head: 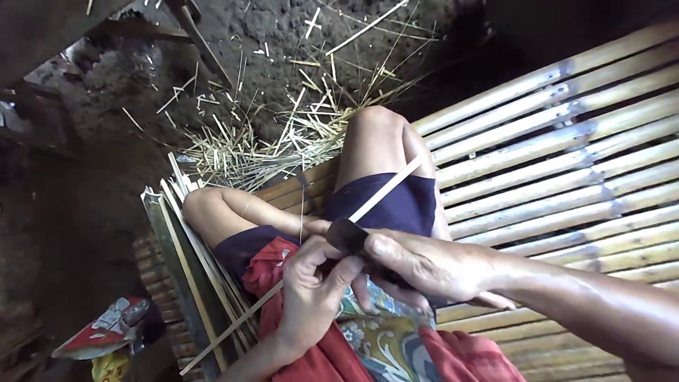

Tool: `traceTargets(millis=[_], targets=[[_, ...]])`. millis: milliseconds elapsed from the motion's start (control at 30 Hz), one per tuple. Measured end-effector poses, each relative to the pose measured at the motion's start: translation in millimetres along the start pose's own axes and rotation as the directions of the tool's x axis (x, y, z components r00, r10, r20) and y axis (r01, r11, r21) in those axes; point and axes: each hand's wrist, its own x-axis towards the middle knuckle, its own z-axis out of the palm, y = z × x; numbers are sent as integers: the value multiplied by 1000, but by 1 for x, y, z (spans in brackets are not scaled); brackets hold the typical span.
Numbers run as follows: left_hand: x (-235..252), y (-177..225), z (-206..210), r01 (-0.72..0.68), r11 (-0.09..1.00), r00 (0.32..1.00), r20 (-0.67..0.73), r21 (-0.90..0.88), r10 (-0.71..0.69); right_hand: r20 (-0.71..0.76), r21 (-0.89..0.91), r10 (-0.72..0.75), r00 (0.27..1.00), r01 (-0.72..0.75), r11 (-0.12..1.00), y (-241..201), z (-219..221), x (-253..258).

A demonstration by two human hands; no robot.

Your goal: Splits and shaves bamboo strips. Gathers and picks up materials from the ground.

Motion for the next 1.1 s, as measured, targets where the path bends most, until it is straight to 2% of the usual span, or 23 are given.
traceTargets(millis=[100,133,200,267,333,367,467,500,533,567,600,633,667,700,767,800,867,900,933,1000,1033,1067,1100], targets=[[5,1,-6,51,997,999,-8,60,-51,-130,-179,-8,992,-16,984,-1,-8,1],[9,4,-13,93,993,995,33,77,-96,-207,-305,-59,977,-7,952,-2,-12,0],[19,3,-33,171,982,972,151,85,-183,-374,-545,-231,898,-12,839,3,-16,1],[35,-12,-42,186,983,972,146,-3,-184,-459,-640,-403,792,19,768,13,-12,7],[52,-29,-33,155,982,986,76,-105,-147,-503,-669,-491,711,40,743,23,-5,16],[61,-40,-29,139,976,988,94,-167,-124,-524,-683,-520,675,31,730,28,-3,19],[78,-61,-18,170,889,953,299,-424,-40,-569,-736,-612,549,-9,677,43,4,26],[80,-61,-13,194,859,948,315,-474,-40,-573,-746,-637,516,-6,666,48,5,28],[81,-60,-9,206,826,958,282,-524,-59,-574,-752,-659,486,7,659,52,7,30],[83,-59,-6,185,786,979,176,-590,-98,-568,-760,-682,461,23,649,53,9,31],[87,-55,-5,146,750,983,6,-645,-186,-560,-773,-705,436,31,633,52,11,30],[93,-51,-8,123,736,943,-152,-666,-296,-553,-786,-725,411,32,618,50,12,28],[97,-51,-14,114,734,905,-235,-669,-355,-547,-795,-740,391,32,605,49,12,27],[98,-52,-21,145,736,903,-216,-661,-372,-543,-807,-754,371,21,591,49,11,27],[95,-50,-32,290,775,951,81,-561,-297,-539,-826,-775,331,-25,564,53,2,32],[91,-48,-34,358,810,933,203,-464,-296,-553,-821,-775,305,-42,570,54,-5,33],[82,-41,-29,412,830,908,243,-376,-341,-619,-774,-741,260,-39,633,53,-18,33],[80,-39,-23,412,822,911,148,-394,-386,-649,-745,-715,262,-23,667,55,-21,36],[80,-37,-18,390,810,897,-16,-437,-441,-663,-721,-690,291,0,693,58,-17,40],[92,-40,-20,308,788,787,-322,-533,-526,-637,-700,-646,420,36,713,72,6,48],[101,-43,-25,259,744,732,-378,-616,-567,-593,-717,-649,476,54,695,79,19,50],[106,-44,-28,228,717,734,-368,-659,-571,-541,-753,-676,500,69,654,84,28,52],[106,-43,-30,246,713,799,-279,-657,-533,-499,-792,-708,500,68,607,85,31,53]])
